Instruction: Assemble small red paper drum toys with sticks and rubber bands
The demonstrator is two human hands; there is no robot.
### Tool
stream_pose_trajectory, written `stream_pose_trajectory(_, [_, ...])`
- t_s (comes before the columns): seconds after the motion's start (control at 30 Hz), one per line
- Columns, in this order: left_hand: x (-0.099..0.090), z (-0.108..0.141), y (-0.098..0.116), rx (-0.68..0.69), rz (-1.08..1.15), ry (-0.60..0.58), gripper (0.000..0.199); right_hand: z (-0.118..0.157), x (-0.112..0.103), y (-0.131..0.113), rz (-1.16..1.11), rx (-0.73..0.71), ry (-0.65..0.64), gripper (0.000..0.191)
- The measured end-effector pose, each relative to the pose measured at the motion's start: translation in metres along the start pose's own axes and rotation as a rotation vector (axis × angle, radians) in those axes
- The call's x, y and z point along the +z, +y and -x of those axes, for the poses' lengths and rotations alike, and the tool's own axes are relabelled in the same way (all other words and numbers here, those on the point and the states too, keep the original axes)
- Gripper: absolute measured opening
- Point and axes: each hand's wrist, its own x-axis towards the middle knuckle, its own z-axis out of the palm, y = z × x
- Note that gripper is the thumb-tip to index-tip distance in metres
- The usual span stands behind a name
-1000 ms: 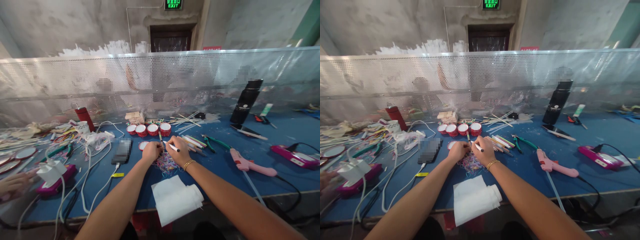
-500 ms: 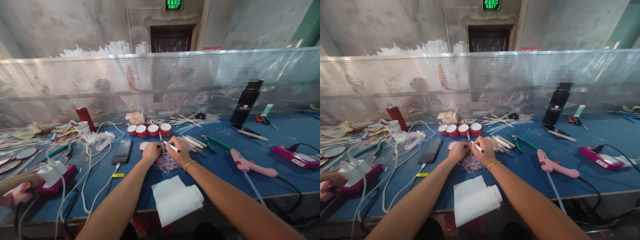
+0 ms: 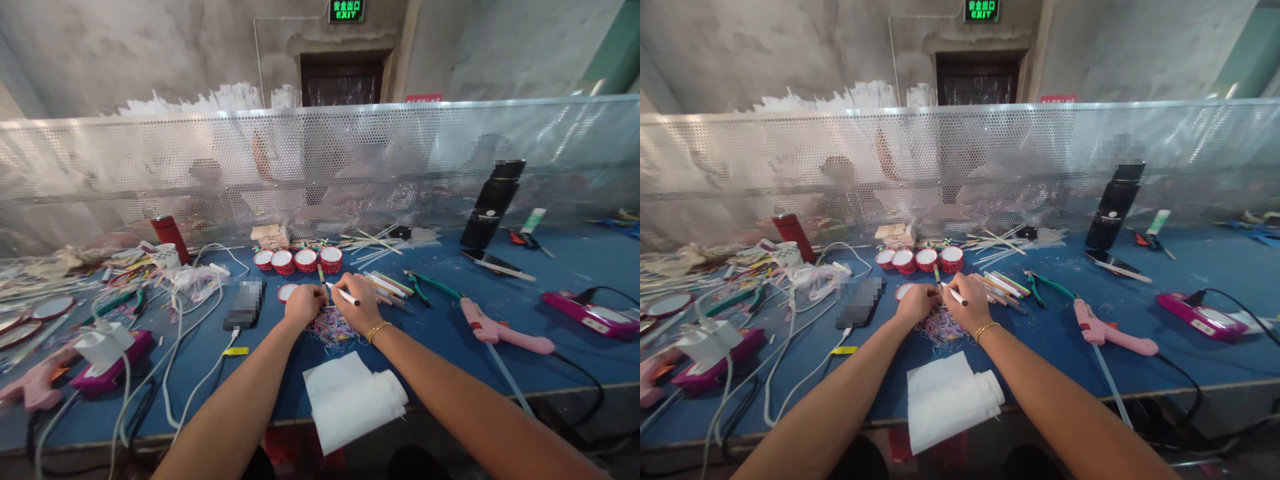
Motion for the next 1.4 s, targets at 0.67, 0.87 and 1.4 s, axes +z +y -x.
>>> stream_pose_trajectory(0.67, [0.0005,-0.0002,-0.0007,0.03,0.004,0.009,0.015,0.0004,0.0021,-0.0004,-0.014,-0.021,-0.025,0.018])
stream_pose_trajectory(0.87, [0.0019,-0.0001,-0.0015,0.024,0.016,0.019,0.014,0.0003,0.0025,0.0004,0.002,-0.009,-0.009,0.019])
stream_pose_trajectory(1.4, [0.0011,0.001,-0.0016,0.043,0.017,0.028,0.017,-0.0001,0.0011,-0.0024,-0.018,-0.029,-0.027,0.018])
